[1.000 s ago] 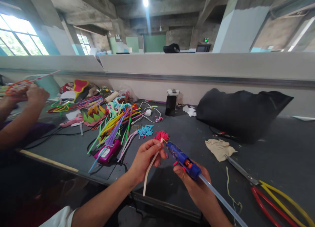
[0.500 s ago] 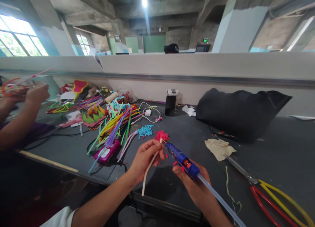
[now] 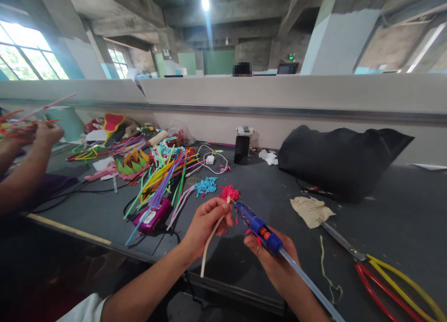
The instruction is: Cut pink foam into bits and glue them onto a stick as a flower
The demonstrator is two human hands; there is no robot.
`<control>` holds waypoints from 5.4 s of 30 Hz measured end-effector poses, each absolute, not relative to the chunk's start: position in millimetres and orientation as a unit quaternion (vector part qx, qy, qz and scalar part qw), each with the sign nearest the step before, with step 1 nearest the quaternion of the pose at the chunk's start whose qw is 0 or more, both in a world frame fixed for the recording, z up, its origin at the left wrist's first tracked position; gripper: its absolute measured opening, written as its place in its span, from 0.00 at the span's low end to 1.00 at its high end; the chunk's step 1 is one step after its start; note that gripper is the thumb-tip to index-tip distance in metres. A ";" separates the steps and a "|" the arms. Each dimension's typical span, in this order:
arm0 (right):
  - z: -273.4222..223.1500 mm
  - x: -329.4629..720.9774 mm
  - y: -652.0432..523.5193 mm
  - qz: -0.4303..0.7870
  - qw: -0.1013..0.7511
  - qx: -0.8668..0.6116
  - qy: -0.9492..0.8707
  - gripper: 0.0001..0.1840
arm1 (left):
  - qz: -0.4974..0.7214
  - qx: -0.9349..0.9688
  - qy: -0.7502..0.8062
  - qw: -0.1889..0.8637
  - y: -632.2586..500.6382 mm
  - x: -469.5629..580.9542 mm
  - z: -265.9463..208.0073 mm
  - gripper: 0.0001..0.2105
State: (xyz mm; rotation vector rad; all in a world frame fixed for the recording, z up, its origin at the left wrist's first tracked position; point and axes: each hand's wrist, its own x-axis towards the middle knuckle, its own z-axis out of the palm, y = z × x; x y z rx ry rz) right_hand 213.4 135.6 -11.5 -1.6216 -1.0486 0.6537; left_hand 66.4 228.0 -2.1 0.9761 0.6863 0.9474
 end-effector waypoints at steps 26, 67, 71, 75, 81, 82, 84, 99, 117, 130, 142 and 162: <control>-9.5 214.1 134.3 0.256 0.515 -0.670 -0.470 0.21 | 0.442 0.439 0.318 0.715 229.7 64.5 -2.3 0.09; -33.8 266.2 145.7 0.051 0.339 -0.703 -0.623 0.17 | 0.433 0.412 0.272 0.754 247.8 50.5 -7.5 0.07; -39.5 293.8 146.7 0.022 0.203 -0.776 -0.597 0.13 | 0.457 0.413 0.277 0.737 250.8 43.9 -7.0 0.07; -44.5 319.7 142.5 0.097 0.164 -0.777 -0.600 0.13 | 0.477 0.414 0.288 0.720 251.1 38.6 -8.0 0.08; -55.0 340.9 137.6 0.151 0.194 -0.745 -0.620 0.18 | 0.489 0.408 0.300 0.710 252.0 35.2 -10.2 0.08; -56.5 341.6 137.2 0.158 0.194 -0.736 -0.629 0.18 | 0.487 0.409 0.300 0.711 252.1 35.3 -10.8 0.08; -59.2 342.0 136.4 0.172 0.186 -0.720 -0.646 0.20 | 0.481 0.413 0.295 0.714 252.3 36.1 -11.9 0.08; -45.6 281.4 158.8 -0.040 0.202 -0.618 -0.759 0.14 | 0.439 0.396 0.305 0.746 238.9 47.5 -4.3 0.08; -21.0 235.1 168.2 0.161 0.404 -0.646 -0.628 0.13 | 0.413 0.394 0.289 0.769 228.5 59.8 -1.2 0.12; 31.4 236.6 176.8 0.211 0.553 -0.598 -0.540 0.12 | 0.430 0.392 0.326 0.745 232.5 66.9 -1.6 0.11; 6.0 223.1 171.8 0.102 0.549 -0.603 -0.570 0.08 | 0.456 0.476 0.390 0.643 224.2 71.1 0.9 0.09; 0.5 220.2 173.4 -0.008 0.536 -0.585 -0.609 0.05 | 0.470 0.628 0.391 0.481 221.0 70.7 -1.1 0.06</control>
